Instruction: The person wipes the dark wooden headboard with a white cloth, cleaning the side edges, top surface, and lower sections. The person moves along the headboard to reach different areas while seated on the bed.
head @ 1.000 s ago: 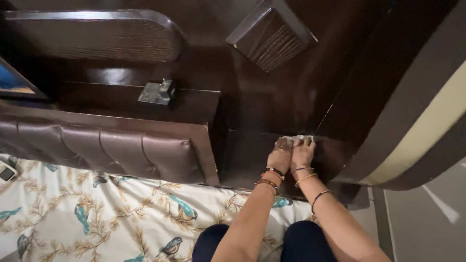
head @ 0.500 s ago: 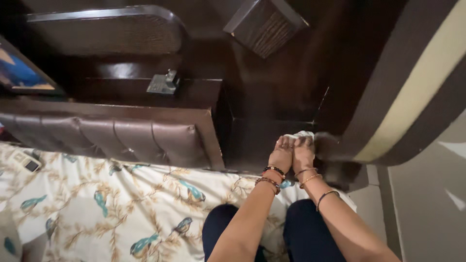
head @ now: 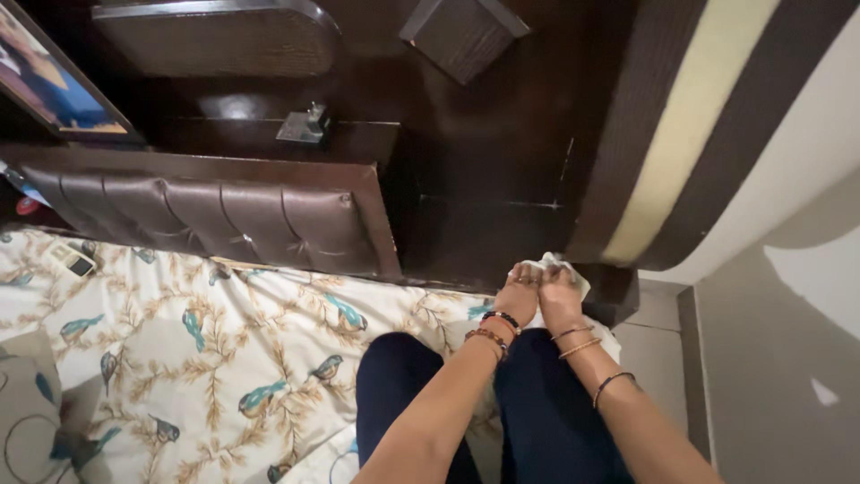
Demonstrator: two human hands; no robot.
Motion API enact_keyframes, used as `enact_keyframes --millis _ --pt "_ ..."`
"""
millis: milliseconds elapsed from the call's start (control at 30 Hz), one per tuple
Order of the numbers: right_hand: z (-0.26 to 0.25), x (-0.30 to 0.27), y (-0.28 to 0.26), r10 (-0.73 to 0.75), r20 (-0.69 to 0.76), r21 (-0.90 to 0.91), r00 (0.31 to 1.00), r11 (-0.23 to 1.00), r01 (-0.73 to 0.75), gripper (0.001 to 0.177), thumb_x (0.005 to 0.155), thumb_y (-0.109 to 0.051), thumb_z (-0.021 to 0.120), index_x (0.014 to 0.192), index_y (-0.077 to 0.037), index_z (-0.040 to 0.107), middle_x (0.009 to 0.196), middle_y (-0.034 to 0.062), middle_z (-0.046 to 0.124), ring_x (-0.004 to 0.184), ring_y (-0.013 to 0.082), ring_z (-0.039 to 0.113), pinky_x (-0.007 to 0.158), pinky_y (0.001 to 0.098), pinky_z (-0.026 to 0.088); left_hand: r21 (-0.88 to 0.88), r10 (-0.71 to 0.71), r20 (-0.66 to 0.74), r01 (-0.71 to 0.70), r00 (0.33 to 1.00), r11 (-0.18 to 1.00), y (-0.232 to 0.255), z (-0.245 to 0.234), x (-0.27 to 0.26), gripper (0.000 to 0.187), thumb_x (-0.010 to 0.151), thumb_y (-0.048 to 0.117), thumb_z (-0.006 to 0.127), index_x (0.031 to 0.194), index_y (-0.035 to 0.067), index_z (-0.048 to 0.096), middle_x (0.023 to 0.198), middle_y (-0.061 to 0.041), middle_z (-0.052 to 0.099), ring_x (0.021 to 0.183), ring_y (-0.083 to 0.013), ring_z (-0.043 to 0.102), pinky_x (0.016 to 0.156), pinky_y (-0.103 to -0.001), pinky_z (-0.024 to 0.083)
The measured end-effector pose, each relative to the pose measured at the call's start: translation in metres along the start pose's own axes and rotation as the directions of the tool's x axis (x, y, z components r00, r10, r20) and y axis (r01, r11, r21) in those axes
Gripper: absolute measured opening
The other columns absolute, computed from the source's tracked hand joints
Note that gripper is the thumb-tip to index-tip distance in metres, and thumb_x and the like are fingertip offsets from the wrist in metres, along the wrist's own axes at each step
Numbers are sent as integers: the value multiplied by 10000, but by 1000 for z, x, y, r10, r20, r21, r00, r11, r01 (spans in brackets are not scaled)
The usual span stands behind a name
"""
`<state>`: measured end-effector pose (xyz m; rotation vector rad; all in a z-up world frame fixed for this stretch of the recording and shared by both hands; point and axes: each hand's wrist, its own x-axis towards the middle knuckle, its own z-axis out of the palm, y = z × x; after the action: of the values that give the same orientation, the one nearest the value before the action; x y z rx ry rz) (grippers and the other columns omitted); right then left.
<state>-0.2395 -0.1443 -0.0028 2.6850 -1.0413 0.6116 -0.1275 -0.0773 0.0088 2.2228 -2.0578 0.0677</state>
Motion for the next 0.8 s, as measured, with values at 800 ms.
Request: enact_keyframes --millis 800 --pt "-54 -46 127 37 -82 -85 996 995 -44 118 734 -119 668 794 -69 756 889 87 739 1012 289 648 733 396 581 -173 -45 103 63 994 983 131 16 66 497 999 199 416 1476 104 518 1652 -225 338 1539 -416 289 1225 -478 311"
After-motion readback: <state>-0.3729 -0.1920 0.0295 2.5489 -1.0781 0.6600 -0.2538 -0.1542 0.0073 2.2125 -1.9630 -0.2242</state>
